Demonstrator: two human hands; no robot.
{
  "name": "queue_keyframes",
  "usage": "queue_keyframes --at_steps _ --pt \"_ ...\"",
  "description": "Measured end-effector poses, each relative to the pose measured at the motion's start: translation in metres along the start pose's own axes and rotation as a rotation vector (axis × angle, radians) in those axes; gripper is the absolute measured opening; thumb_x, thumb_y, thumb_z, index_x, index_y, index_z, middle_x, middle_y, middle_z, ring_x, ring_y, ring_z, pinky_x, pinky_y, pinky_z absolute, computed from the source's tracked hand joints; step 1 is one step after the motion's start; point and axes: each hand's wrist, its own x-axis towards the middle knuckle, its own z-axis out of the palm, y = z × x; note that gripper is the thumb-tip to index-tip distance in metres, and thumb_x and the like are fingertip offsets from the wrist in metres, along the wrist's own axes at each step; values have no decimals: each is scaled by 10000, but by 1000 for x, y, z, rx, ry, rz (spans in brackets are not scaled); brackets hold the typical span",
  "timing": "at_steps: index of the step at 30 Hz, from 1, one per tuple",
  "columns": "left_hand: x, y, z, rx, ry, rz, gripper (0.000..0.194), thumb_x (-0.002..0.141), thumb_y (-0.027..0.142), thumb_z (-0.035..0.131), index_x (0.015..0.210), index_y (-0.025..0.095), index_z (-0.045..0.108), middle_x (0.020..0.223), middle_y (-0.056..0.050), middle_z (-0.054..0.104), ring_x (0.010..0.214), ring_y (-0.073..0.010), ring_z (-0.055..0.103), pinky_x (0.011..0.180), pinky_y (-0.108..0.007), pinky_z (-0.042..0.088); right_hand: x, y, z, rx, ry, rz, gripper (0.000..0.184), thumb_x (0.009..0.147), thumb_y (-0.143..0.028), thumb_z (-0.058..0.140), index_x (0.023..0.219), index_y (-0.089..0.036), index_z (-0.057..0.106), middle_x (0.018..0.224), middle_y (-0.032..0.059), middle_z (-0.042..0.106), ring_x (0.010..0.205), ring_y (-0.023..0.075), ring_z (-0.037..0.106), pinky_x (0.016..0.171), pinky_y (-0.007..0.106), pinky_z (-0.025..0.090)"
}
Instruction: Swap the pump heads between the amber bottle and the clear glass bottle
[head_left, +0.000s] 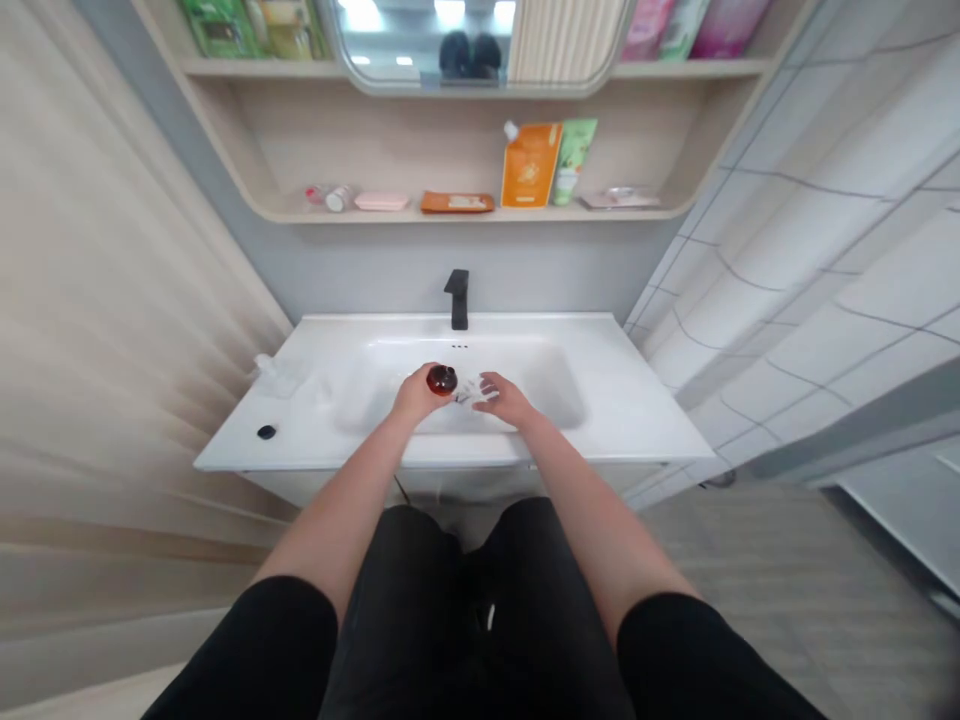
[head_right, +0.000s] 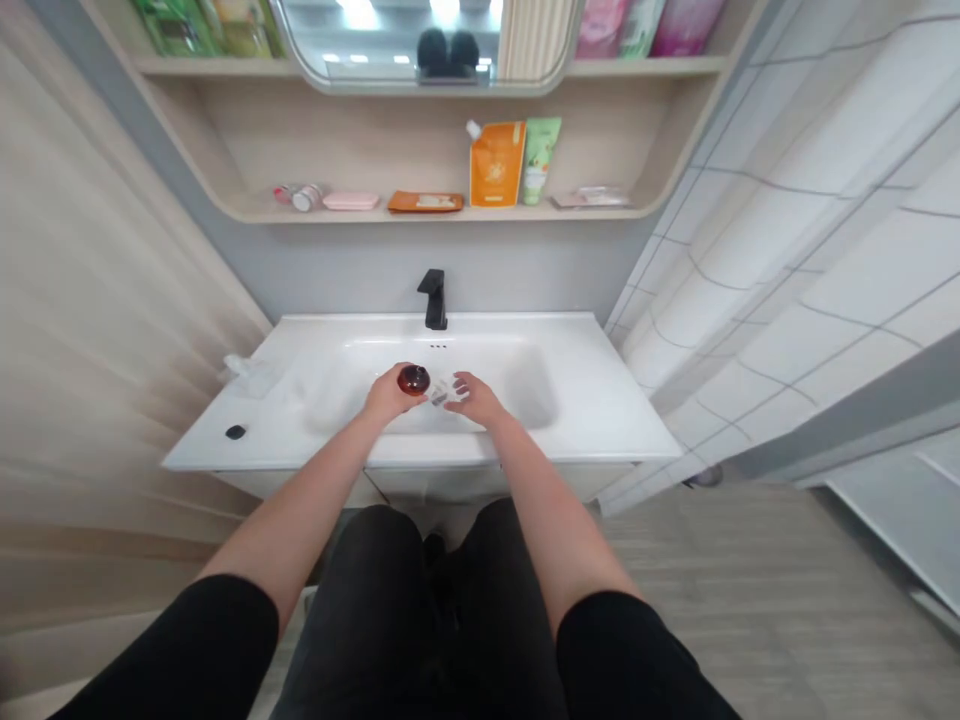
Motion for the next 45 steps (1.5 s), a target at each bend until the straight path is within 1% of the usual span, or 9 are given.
queue_keyframes --at_steps 2,5,12,16,21,29,37,40,45 --pt "-1 2 0 30 -20 26 710 706 330 1014 1351 266 725 1286 -94 833 1211 -352 789 1074 -438 608 0 -2 0 1 14 3 794 700 -308 999 1430 -268 687 1241 93 773 1070 262 760 988 439 653" --pt "-1 4 0 76 -28 41 706 720 306 1002 1368 266 724 1331 -98 820 1252 -354 775 1105 -434 595 1 -3 0 -3 19 -6 812 679 -311 1013 1426 -268 698 1240 92 776 1082 265 751 996 440 645" --pt "0 0 2 210 -20 73 794 731 275 989 1469 243 697 1468 -138 758 1349 -371 720 1188 -445 540 2 -2 1 -18 22 1 837 666 -278 1018 1444 -254 712 1248 93 775 1080 261 744 1009 433 630" --pt "-2 4 2 319 -38 93 771 773 295 954 1496 255 690 1486 -145 749 1352 -386 710 1176 -459 526 2 -3 0 -34 25 -7 833 657 -278 1026 1432 -251 720 1239 89 784 1059 253 744 1018 430 625" --pt "-4 11 0 385 -70 109 761 781 297 942 1498 269 690 1472 -138 756 1339 -383 709 1148 -459 521 3 -2 0 -51 12 -21 820 659 -282 1023 1422 -264 720 1231 83 794 1062 257 750 1015 431 626" --pt "-6 18 -2 447 -65 112 735 800 285 918 1502 285 700 1470 -145 755 1339 -412 680 1142 -510 481 4 3 0 -76 -2 -29 808 668 -293 1027 1412 -257 713 1219 79 794 1045 255 751 1031 444 616" --pt "-8 17 -1 451 -37 135 661 875 292 843 1521 278 705 1461 -161 750 1352 -421 646 1172 -542 418 4 0 0 -65 -18 0 822 662 -290 1028 1417 -247 707 1225 88 795 1036 255 757 993 433 628" --pt "-8 17 0 444 -27 140 654 889 275 823 1531 285 702 1479 -158 740 1373 -424 626 1198 -556 386 5 1 0 -81 -16 -2 814 664 -282 1028 1411 -233 709 1205 89 795 1043 259 757 1008 439 625" --pt "-8 17 2 438 -16 150 605 918 267 792 1516 304 711 1481 -149 739 1395 -415 606 1247 -574 328 6 2 0 -93 -14 8 796 645 -265 1031 1380 -260 725 1175 66 799 1017 252 758 1005 443 634"
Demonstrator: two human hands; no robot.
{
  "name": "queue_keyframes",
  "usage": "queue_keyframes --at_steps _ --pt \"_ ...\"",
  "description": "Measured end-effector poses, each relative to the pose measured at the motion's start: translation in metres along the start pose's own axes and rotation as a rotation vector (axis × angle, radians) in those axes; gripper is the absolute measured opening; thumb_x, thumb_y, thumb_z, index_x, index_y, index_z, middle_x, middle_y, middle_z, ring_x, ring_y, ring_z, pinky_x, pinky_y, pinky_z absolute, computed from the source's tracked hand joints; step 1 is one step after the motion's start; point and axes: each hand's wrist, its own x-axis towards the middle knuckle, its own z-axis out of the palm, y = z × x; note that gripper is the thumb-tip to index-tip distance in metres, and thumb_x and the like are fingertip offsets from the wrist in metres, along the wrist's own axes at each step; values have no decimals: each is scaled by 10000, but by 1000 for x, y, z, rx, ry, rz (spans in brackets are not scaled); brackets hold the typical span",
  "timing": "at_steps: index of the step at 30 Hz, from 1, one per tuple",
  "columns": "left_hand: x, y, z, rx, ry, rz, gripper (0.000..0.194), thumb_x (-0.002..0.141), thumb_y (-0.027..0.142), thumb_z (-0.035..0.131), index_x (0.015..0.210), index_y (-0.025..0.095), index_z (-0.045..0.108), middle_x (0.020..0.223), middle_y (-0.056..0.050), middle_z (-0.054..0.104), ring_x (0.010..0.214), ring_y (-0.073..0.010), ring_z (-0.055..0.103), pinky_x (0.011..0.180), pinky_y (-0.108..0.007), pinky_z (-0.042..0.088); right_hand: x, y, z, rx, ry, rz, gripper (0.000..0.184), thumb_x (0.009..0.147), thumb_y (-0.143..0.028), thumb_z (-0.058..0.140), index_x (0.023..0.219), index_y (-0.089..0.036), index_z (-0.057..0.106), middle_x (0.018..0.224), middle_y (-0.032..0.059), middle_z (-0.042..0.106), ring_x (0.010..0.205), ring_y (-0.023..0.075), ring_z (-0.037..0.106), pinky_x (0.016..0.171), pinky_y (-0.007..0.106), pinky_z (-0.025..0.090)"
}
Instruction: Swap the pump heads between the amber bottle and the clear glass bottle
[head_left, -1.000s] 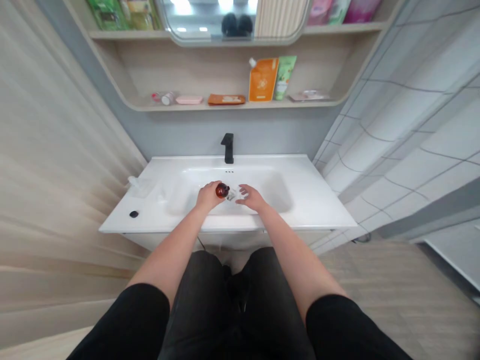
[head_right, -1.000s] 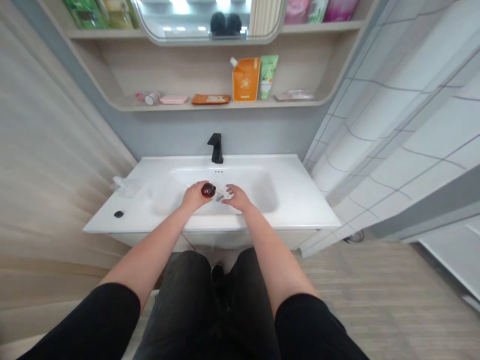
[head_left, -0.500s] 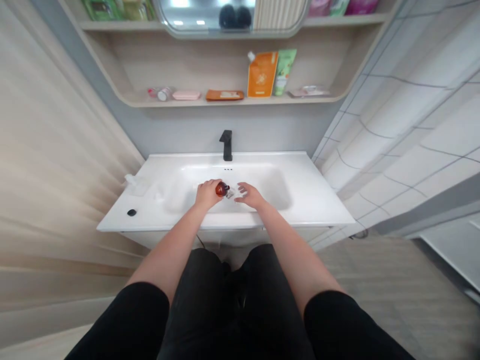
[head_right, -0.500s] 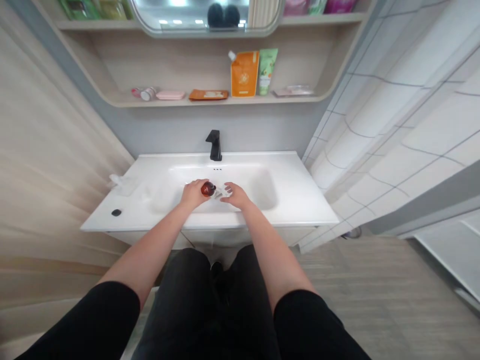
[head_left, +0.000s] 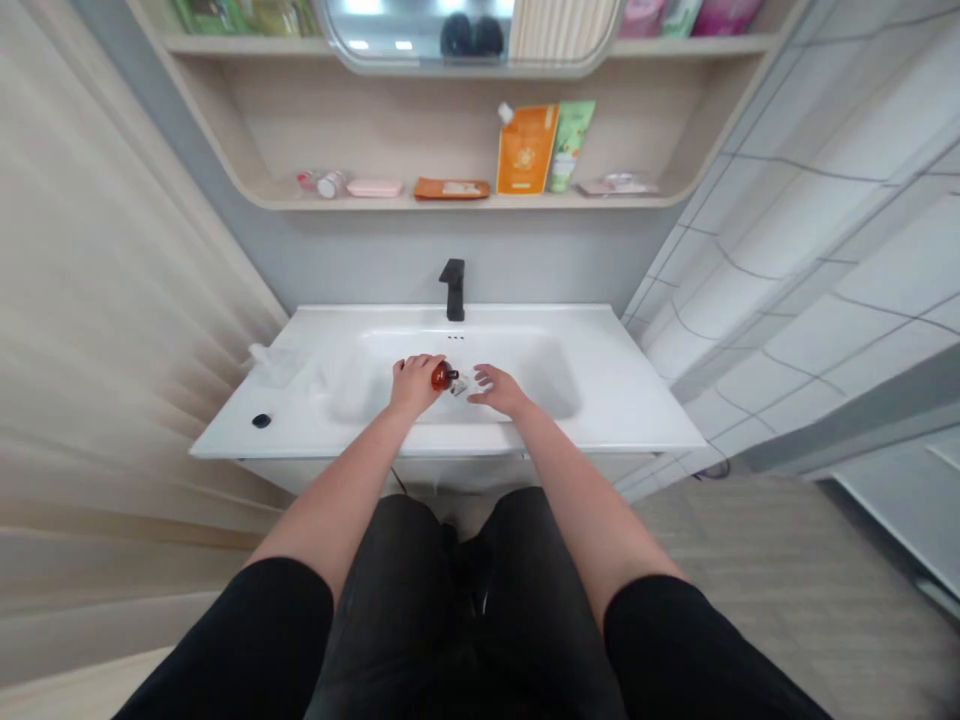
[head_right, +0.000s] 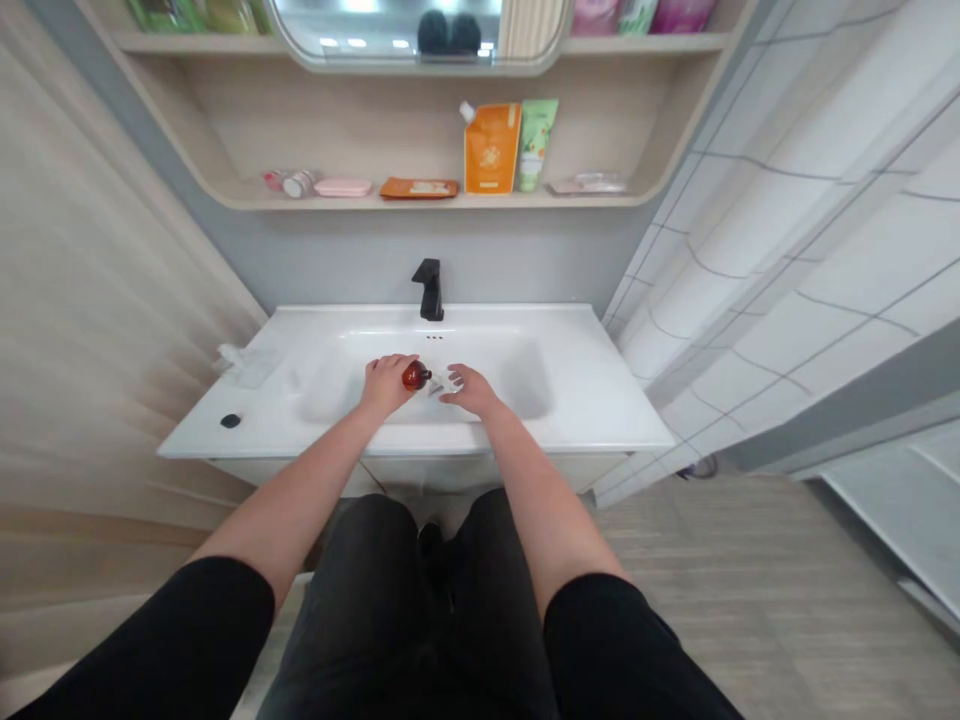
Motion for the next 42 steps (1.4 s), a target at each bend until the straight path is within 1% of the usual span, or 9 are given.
queue_keyframes --at_steps 3,6,11,14,20,25,31,42 --pt "0 0 1 -8 11 15 587 927 279 789 1509 298 719 1473 -158 740 1395 -424 602 1263 -599 300 0 -1 0 2 -3 5 783 645 -266 1028 1370 -263 732 1166 61 795 1012 251 756 998 438 637" --pt "-1 0 0 -8 22 25 575 934 264 774 1507 285 724 1463 -167 742 1399 -427 598 1280 -615 268 0 -1 0 3 -2 14 795 640 -258 1028 1377 -241 730 1172 75 791 1012 254 753 999 435 633" --pt "-2 3 -1 -10 11 11 587 933 255 771 1516 302 719 1478 -158 736 1424 -417 581 1309 -603 233 0 -1 -1 12 -12 12 805 642 -282 1029 1385 -254 722 1184 75 795 1001 249 747 988 436 630" --pt "-2 4 -1 -11 2 6 586 941 257 763 1523 313 715 1473 -155 737 1428 -414 579 1312 -598 234 0 -1 -1 1 -16 12 803 642 -286 1028 1384 -257 722 1183 72 796 1005 249 747 998 438 627" --pt "-1 1 2 12 18 31 575 949 244 745 1522 290 717 1466 -169 743 1422 -415 589 1297 -612 256 0 -2 -1 -13 -21 19 816 646 -277 1028 1397 -235 713 1201 86 791 1014 254 749 1002 436 623" --pt "-1 1 1 86 4 28 585 961 262 730 1541 325 690 1501 -139 737 1425 -390 600 1288 -601 295 0 -3 -1 -19 -22 26 808 659 -266 1022 1402 -213 708 1204 89 792 1022 248 754 998 418 620" --pt "-1 2 0 123 16 37 538 984 285 713 1520 329 697 1492 -125 747 1417 -376 613 1269 -595 318 0 -3 -1 -27 -12 24 782 651 -252 1023 1369 -238 716 1176 69 801 1011 240 757 984 403 624" --pt "-1 -1 4 114 39 51 543 983 291 710 1525 320 699 1477 -140 751 1402 -386 619 1263 -611 325 0 -3 -1 -34 -8 21 791 626 -261 1037 1350 -246 718 1182 64 807 990 233 762 981 411 636"
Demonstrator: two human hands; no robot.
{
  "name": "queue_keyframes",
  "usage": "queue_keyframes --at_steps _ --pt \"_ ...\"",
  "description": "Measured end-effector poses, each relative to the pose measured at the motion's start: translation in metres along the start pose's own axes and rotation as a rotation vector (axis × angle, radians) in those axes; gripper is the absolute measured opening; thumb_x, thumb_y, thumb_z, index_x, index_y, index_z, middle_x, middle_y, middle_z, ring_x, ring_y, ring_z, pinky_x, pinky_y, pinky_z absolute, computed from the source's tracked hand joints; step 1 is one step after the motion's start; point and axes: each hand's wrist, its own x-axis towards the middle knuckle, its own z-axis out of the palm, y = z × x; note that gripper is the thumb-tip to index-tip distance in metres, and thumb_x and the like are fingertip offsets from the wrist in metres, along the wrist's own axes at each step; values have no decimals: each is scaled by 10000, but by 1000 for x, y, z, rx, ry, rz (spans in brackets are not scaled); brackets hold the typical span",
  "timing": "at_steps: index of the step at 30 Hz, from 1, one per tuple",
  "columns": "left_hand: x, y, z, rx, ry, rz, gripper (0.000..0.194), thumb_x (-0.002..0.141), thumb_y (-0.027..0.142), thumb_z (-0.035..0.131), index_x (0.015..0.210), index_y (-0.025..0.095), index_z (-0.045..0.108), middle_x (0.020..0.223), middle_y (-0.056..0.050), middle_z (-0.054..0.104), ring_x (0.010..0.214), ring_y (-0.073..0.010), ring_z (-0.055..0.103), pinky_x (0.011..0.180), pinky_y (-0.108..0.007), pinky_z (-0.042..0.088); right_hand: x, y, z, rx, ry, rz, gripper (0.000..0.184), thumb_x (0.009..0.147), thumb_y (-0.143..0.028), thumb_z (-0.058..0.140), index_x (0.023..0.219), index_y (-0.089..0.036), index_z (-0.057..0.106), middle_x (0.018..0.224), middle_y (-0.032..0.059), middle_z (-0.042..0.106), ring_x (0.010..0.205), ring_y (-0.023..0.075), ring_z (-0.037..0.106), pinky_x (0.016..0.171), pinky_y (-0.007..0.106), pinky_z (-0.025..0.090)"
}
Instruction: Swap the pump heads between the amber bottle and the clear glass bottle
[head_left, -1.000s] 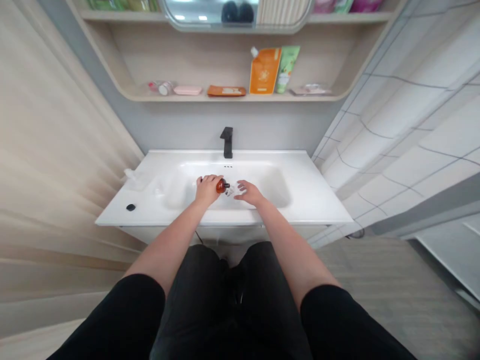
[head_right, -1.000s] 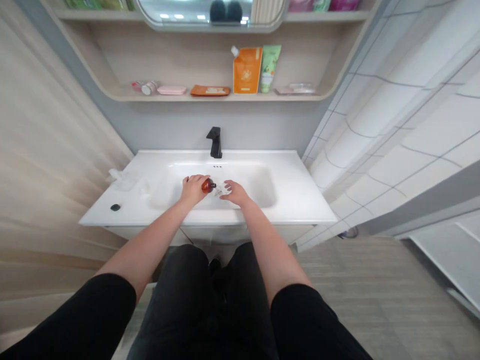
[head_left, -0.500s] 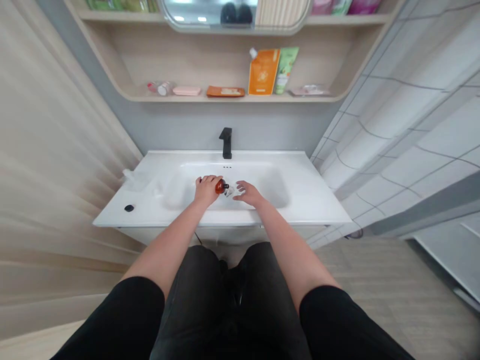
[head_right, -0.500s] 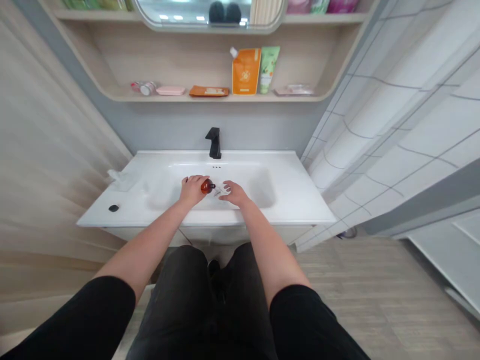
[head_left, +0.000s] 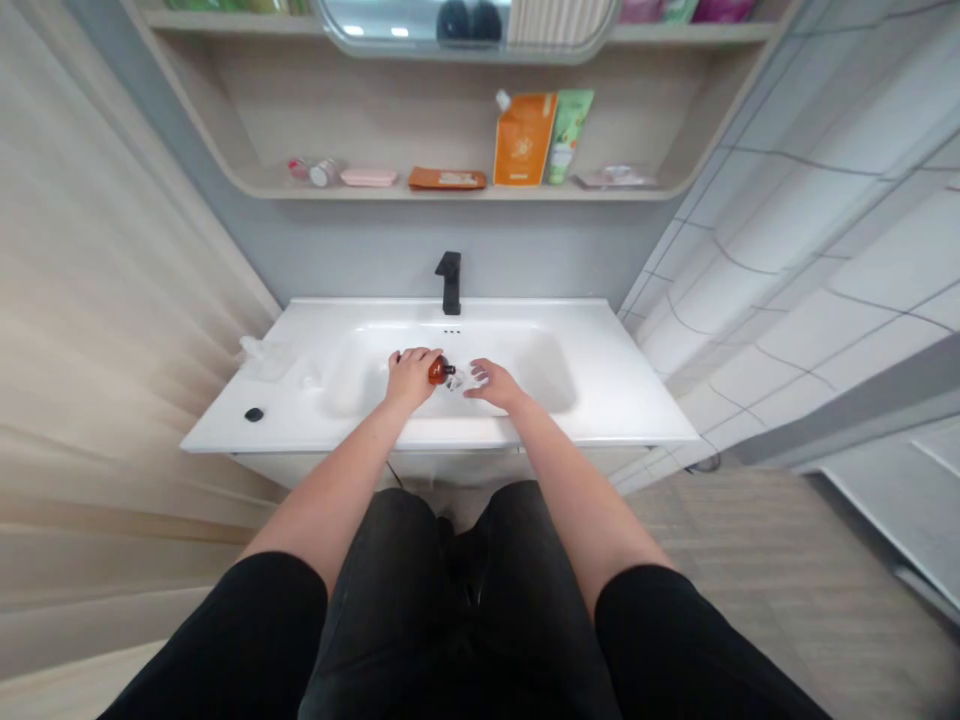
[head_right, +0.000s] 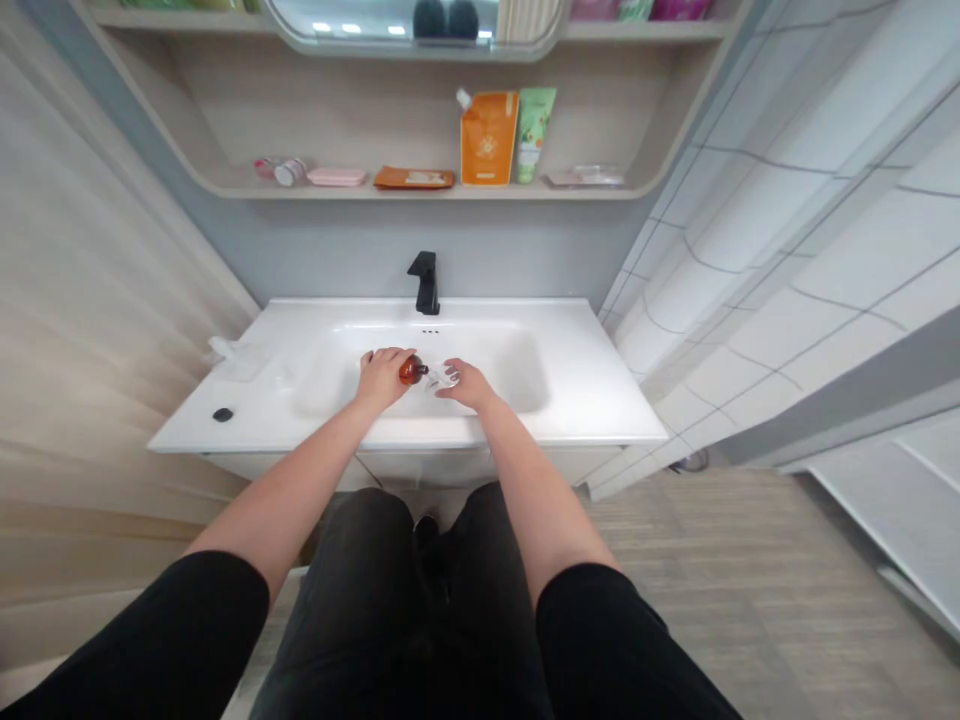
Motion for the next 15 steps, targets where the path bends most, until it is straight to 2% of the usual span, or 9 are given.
queue_keyframes --at_steps 5,15 --pt "0 0 0 0 -8 7 562 964 255 710 1522 321 701 1479 -142 748 1411 -392 613 1267 -622 324 -1 0 0 24 -13 5 782 632 -257 1035 1345 -246 712 1235 75 812 999 234 772 958 399 639" --pt "-1 0 -2 6 -7 16 566 965 239 696 1525 317 693 1489 -130 746 1408 -375 611 1269 -613 312 1 4 1 27 -11 3 785 623 -263 1036 1333 -244 704 1211 67 815 1008 239 769 974 408 621"
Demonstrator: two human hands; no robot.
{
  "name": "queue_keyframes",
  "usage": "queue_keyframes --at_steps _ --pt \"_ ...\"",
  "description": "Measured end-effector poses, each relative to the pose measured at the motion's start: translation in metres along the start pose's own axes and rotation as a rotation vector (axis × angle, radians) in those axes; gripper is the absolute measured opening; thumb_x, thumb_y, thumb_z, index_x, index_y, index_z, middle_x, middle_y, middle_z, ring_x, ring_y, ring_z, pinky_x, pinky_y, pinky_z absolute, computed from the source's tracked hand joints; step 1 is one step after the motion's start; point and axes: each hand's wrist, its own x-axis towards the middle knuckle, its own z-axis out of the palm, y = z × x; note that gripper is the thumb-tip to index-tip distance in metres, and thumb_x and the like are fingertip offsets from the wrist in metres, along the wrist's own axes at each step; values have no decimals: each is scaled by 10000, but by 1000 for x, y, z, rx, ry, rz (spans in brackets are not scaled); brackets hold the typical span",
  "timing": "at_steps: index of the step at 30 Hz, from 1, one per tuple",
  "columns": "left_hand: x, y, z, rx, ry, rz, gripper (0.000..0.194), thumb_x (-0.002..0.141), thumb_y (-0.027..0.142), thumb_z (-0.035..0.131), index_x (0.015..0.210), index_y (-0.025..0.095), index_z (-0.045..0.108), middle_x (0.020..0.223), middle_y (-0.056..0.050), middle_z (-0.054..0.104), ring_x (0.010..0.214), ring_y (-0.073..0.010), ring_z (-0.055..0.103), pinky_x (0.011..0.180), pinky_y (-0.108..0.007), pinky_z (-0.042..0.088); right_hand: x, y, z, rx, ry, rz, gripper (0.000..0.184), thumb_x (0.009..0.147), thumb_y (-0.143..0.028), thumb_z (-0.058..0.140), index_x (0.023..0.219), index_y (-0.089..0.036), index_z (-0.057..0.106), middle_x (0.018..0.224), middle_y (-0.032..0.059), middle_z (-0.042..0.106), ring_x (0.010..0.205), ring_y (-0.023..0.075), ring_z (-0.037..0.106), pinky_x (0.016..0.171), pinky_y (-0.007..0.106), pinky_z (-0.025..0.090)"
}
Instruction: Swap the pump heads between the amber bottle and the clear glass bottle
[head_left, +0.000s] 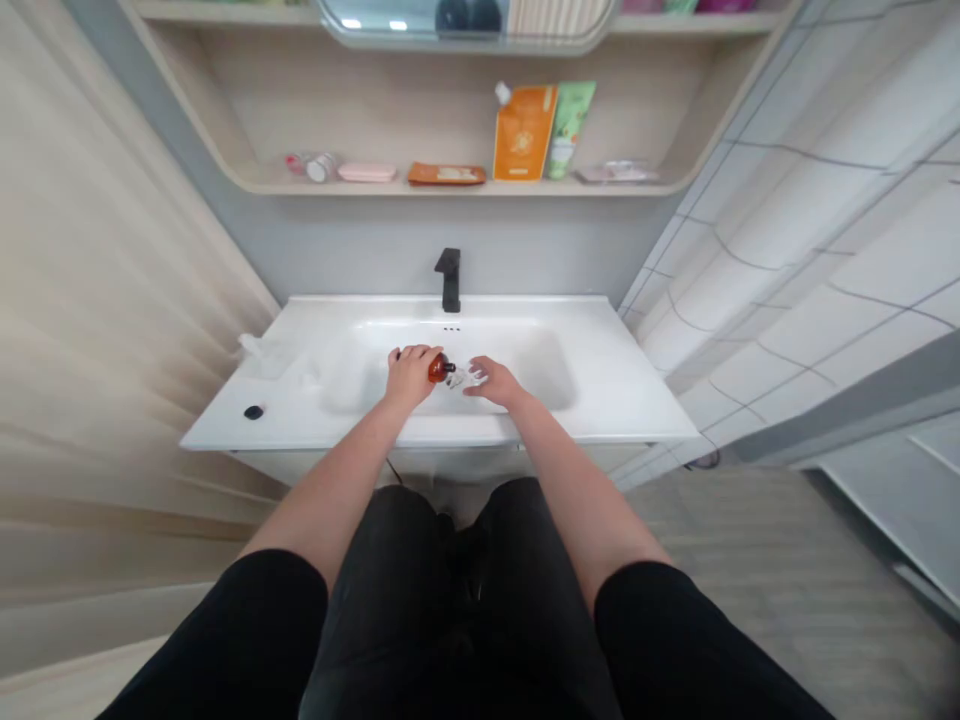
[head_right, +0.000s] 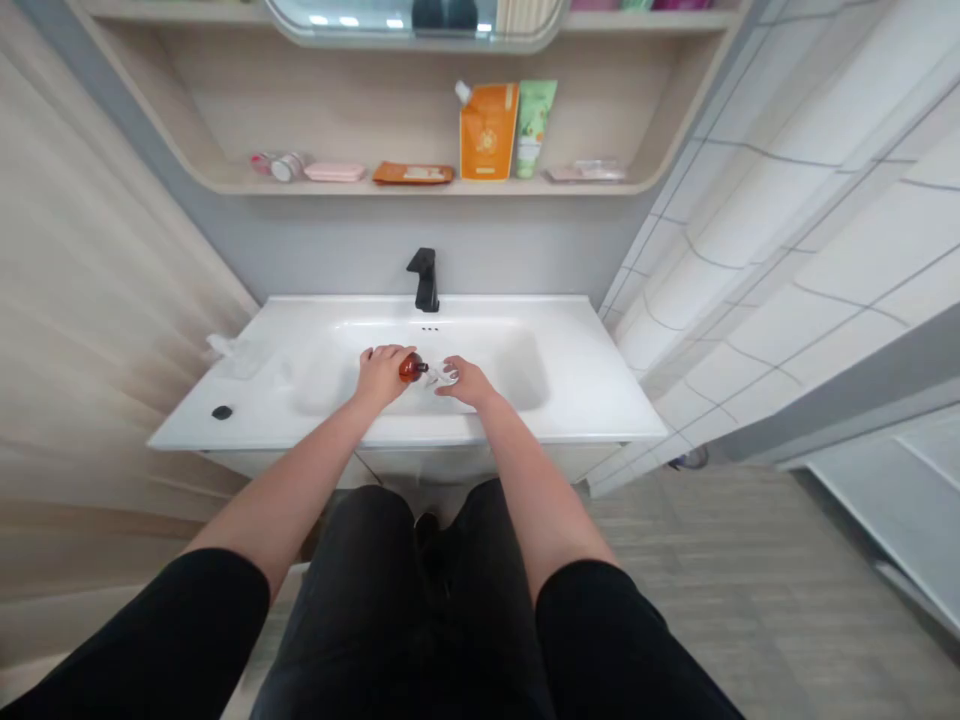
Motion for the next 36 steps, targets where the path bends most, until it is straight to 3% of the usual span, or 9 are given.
queue_keyframes --at_steps 36 --pt "0 4 -6 -5 -4 -5 551 994 230 649 1533 332 695 1503 -134 740 1445 -372 593 1307 -631 284 -2 -6 -2 -18 -2 8 826 625 -243 1039 1391 -229 730 1269 88 823 1072 251 792 1040 414 624"
